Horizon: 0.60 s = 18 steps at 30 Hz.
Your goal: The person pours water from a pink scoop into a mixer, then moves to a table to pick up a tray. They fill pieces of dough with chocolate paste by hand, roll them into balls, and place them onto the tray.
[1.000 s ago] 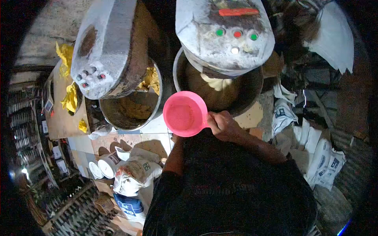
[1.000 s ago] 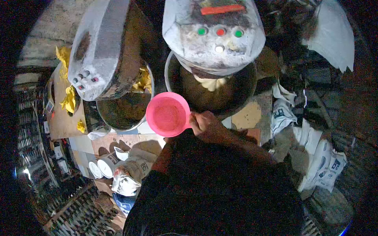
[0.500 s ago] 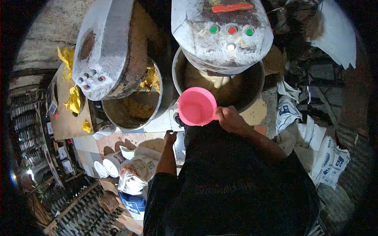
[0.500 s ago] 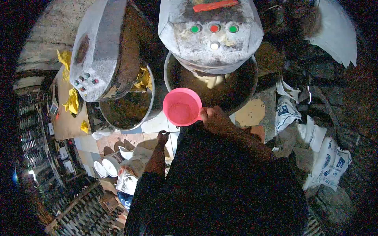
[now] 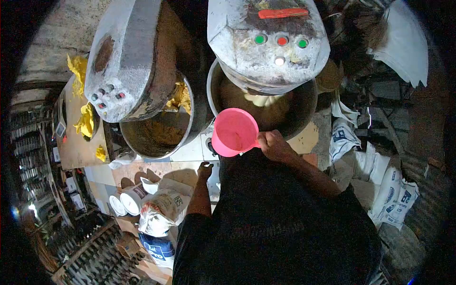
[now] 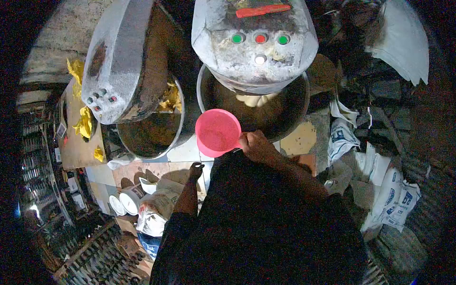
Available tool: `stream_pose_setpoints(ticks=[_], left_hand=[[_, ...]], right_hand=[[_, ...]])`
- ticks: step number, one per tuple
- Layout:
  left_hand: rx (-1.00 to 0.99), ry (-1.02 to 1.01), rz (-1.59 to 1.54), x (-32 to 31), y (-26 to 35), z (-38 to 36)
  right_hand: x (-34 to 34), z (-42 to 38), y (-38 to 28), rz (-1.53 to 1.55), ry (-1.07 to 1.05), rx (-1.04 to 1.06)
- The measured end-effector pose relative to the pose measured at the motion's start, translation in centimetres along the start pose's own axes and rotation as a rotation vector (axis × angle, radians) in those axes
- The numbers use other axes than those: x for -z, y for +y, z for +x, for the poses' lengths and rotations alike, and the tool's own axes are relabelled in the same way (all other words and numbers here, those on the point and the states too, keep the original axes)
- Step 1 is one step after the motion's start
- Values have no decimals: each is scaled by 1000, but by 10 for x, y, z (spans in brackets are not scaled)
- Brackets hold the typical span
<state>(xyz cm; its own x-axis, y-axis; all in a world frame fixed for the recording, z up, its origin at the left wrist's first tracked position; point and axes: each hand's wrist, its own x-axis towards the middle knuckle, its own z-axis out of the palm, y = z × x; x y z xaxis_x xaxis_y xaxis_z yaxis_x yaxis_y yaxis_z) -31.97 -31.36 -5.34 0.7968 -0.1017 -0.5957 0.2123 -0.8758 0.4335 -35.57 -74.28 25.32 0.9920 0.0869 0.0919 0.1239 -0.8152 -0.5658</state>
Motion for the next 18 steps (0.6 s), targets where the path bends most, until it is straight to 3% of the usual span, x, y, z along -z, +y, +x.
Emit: stream_pose_setpoints(ticks=[3, 6, 9, 10, 12, 15, 18], left_hand=[[66, -33, -64, 1, 3, 3], [115, -79, -27, 0, 1, 3], [81, -106, -95, -5, -3, 1], [-149, -64, 2, -2, -6, -3], [-135, -65, 29, -3, -2, -3], [-53, -60, -10, 1, 16, -9], [40, -103, -65, 3, 15, -9]], right_hand=[[-2, 2, 3, -129, 23, 139], [1, 5, 0, 136, -146, -144], [-20, -3, 13, -158, -20, 165], [-23, -4, 13, -96, -22, 124], [-26, -5, 13, 24, -28, 40], [-26, -8, 18, -42, -200, 26], [-6, 8, 0, 310, -300, -360]])
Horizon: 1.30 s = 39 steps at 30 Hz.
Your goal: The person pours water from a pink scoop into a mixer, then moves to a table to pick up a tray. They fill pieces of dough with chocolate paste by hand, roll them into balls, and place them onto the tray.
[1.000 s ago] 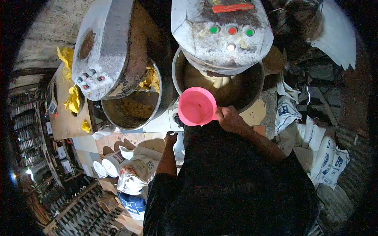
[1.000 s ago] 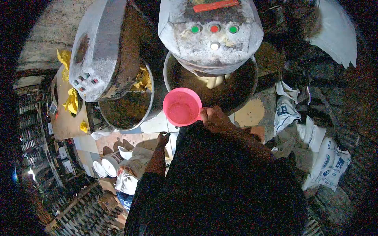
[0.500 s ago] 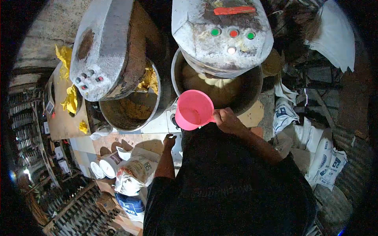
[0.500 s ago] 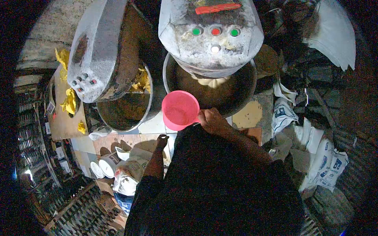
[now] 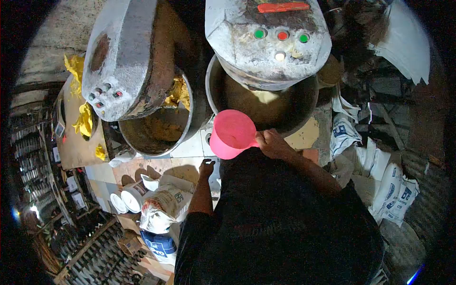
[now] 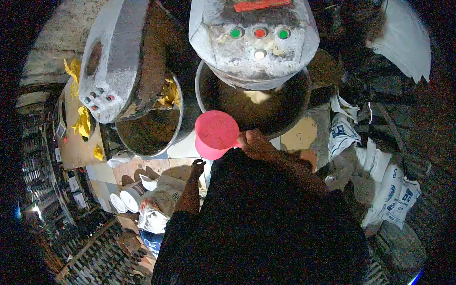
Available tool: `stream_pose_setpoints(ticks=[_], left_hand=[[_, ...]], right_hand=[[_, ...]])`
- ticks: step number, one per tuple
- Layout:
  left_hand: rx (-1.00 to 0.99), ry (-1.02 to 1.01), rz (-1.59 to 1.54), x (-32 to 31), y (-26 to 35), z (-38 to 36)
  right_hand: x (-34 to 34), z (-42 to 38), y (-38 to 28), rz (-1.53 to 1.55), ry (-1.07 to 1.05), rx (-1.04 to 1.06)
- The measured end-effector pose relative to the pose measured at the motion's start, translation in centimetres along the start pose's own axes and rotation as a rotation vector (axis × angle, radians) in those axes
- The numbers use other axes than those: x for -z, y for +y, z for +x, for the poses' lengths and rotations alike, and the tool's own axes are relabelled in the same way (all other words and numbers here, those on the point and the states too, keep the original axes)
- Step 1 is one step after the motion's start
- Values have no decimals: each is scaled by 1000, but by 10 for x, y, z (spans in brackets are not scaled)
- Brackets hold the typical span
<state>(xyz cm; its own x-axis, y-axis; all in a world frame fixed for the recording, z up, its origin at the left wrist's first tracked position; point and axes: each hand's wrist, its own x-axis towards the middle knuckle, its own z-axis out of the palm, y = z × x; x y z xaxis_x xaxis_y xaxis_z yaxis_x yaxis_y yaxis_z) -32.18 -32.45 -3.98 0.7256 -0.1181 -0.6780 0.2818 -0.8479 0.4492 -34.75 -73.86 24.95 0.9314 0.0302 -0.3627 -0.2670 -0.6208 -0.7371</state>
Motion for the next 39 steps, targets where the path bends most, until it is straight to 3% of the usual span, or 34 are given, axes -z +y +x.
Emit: stream_pose_setpoints(ticks=[2, 3, 5, 9, 11, 12, 15, 18, 21, 24, 27, 33, 39], left_hand=[[23, -63, -123, -7, -20, 14], [-199, -4, -75, -6, -25, 13], [-10, -6, -29, -12, -27, 21], [26, 6, 12, -10, -19, 19], [30, -3, 4, -8, -15, 17], [-272, 14, 162, -5, -19, 17], [-169, -31, 17, -8, -22, 16], [88, 9, 5, -10, -13, 18], [46, 4, -4, -5, -9, 15], [39, -11, 9, -5, -11, 14], [-149, -6, 218, -4, -15, 18], [58, -3, -2, -4, -11, 17], [30, 12, -46, -10, -20, 21]], right_hand=[[-16, 3, 20, -130, 56, 153], [-13, 4, 17, -195, 85, 232], [-5, -2, 12, -124, 72, 210], [-10, 1, 17, -263, 64, 287], [-16, 5, 23, -200, 29, 178], [-14, 5, 21, -168, 12, 122], [-7, 1, 16, -96, -2, 130], [-9, 4, 17, -41, -24, 114], [-11, 4, 18, -175, 23, 198], [-6, 5, 11, 6, -65, 124], [-17, 11, 23, -218, -58, 252], [-17, 2, 20, -366, 46, 306], [-15, 7, 21, -201, 25, 340]])
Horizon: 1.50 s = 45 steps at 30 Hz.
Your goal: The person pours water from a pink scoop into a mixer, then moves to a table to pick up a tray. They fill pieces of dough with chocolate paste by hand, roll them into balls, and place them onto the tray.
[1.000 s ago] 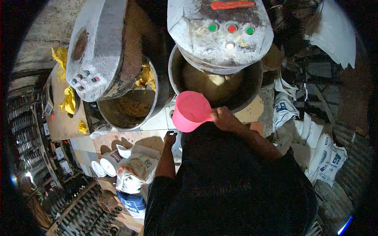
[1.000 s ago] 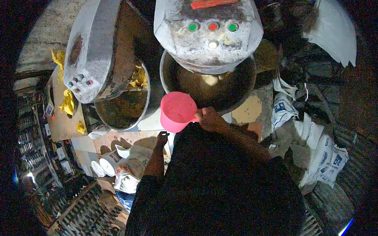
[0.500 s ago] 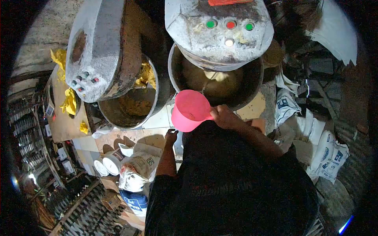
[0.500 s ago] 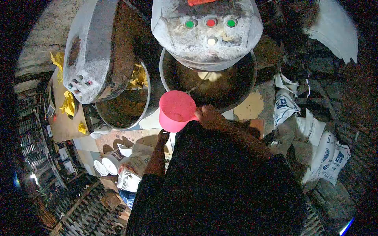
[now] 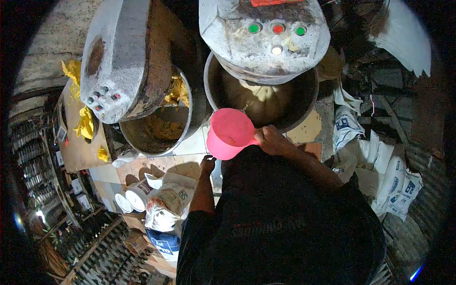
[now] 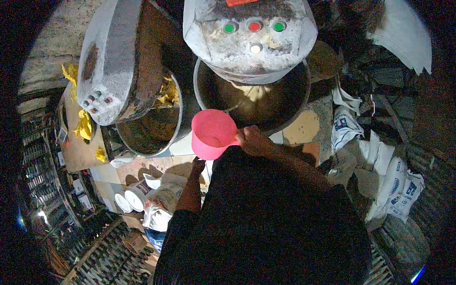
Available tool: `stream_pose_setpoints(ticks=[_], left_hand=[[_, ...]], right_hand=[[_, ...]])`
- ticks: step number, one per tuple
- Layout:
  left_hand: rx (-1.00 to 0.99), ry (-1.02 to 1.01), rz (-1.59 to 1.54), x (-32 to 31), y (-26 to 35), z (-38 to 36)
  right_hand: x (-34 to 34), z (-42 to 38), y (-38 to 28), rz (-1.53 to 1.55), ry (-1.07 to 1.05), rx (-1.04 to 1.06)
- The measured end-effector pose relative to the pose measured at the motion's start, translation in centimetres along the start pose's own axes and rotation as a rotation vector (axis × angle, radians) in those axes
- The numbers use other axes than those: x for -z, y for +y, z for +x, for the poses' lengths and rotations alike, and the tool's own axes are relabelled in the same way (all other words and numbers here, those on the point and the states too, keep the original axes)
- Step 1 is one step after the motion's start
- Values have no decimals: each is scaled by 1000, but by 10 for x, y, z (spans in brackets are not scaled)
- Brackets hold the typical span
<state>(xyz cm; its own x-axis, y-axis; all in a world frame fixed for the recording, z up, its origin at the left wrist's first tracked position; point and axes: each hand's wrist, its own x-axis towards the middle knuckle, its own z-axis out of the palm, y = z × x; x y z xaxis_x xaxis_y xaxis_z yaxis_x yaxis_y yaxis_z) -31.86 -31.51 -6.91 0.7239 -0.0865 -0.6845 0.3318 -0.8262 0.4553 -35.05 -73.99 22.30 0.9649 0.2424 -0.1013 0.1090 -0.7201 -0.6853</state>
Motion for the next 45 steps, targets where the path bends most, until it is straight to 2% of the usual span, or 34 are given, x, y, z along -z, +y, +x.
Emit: stream_pose_setpoints(ticks=[3, 6, 9, 12, 15, 18, 21, 23, 25, 27, 29, 31, 32, 34, 36, 38, 42, 45], left_hand=[[-98, 2, -103, -4, -7, 1], [-116, 54, -203, -16, -35, 20], [-208, 128, -23, -7, -17, 6], [-232, 159, -15, -2, 0, -6], [-119, 165, 119, 1, 16, -20], [-145, 209, 197, -3, 14, -16], [-133, 174, 209, -1, 19, -17], [-375, 185, 271, -4, -9, 7], [-378, 198, 310, -4, -8, 8], [-144, 214, 326, -10, -2, 2], [-379, 206, 333, -8, -23, 15], [-487, 184, 302, -7, -28, 17], [-476, 166, 270, -6, -31, 18], [-317, 158, 228, 0, -16, 6], [-22, 176, 207, 6, 29, -22], [-258, 157, 182, 1, -3, -1], [-264, 154, 174, -3, -5, 0], [-251, 138, 176, -3, 3, -3]], right_hand=[[-12, -6, 4, -72, 78, -40], [20, 4, -16, 256, -18, -201], [4, -2, -4, -26, 43, -20], [7, -1, -5, 78, 76, -26], [-8, 2, 2, 118, 103, -56], [6, 0, -4, 59, 32, 3], [5, -3, -3, -83, 73, 67], [1, -4, -2, -115, 112, 81], [-2, -3, -1, -121, 153, 105], [-5, -3, 0, -101, 198, 140], [-4, -3, 1, -146, 186, 169], [-7, -3, 4, -173, 188, 189], [-11, -2, 6, -178, 195, 194], [-11, -1, 4, -174, 220, 194], [-3, -2, -6, -159, 259, 184], [-4, -2, -5, -13, 205, 109], [8, 5, -12, 322, 95, -65], [-11, 2, 1, 103, 156, 84]])
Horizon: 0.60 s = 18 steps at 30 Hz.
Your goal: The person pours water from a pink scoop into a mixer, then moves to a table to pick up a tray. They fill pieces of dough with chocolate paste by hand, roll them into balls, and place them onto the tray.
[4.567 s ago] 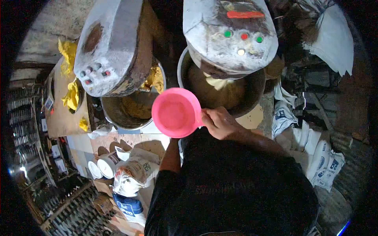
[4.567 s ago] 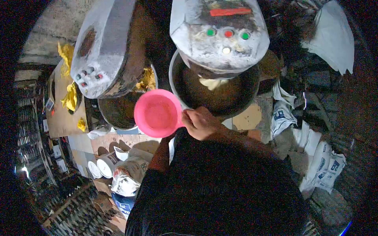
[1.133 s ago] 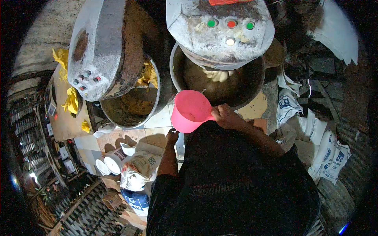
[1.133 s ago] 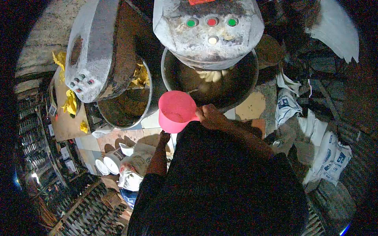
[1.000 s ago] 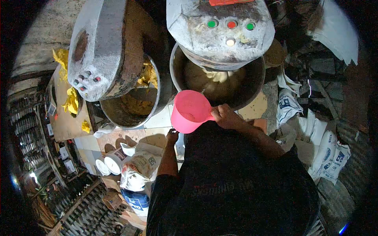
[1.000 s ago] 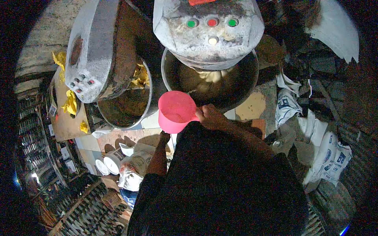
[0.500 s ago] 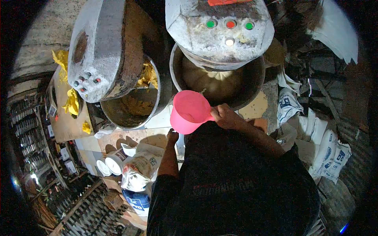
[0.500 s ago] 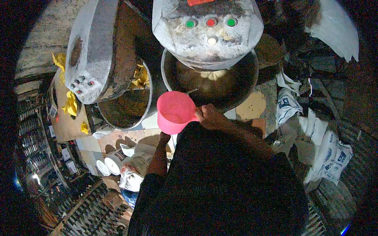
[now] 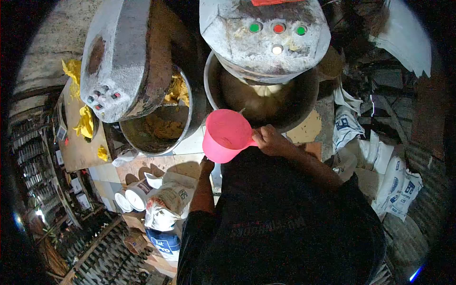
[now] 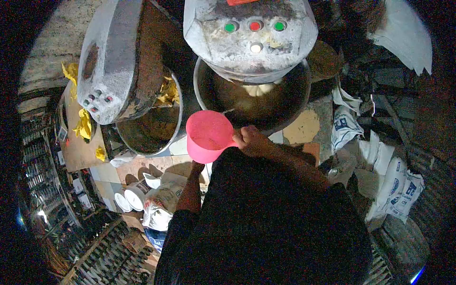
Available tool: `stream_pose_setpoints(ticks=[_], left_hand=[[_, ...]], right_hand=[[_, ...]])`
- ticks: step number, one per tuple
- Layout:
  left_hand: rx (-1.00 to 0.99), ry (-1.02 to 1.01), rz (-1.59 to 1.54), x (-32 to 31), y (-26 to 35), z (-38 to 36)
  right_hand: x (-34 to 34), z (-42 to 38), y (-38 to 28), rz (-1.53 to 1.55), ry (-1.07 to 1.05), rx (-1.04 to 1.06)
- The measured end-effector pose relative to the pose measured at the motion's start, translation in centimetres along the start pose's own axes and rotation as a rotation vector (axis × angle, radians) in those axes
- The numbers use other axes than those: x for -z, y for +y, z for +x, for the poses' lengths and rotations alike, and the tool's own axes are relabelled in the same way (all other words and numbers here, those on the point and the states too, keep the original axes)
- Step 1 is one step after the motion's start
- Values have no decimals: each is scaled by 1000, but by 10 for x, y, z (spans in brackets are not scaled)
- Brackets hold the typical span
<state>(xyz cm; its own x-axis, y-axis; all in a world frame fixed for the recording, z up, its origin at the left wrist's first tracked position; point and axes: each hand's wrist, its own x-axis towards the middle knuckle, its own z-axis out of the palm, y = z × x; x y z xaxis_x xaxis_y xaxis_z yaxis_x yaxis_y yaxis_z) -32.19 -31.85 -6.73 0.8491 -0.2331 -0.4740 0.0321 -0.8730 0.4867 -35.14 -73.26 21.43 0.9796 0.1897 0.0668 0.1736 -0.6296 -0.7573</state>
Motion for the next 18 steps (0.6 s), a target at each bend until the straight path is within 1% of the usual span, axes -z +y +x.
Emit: stream_pose_setpoints(ticks=[3, 6, 9, 12, 15, 18], left_hand=[[2, -8, 4, 0, 5, 0], [4, -15, 6, 1, 8, 1], [10, -24, 12, 4, 11, 0], [9, -32, 17, 5, 13, -1], [9, -42, 25, 7, 16, 0], [13, -51, 35, 10, 18, 1]], right_hand=[[-3, -4, 3, -405, 195, 267], [-1, -4, 0, -410, 156, 250], [6, -2, -4, -423, 173, 292], [4, -1, -2, -350, 172, 289], [3, -1, -3, -280, 106, 203], [4, -2, -5, -381, 171, 264]])
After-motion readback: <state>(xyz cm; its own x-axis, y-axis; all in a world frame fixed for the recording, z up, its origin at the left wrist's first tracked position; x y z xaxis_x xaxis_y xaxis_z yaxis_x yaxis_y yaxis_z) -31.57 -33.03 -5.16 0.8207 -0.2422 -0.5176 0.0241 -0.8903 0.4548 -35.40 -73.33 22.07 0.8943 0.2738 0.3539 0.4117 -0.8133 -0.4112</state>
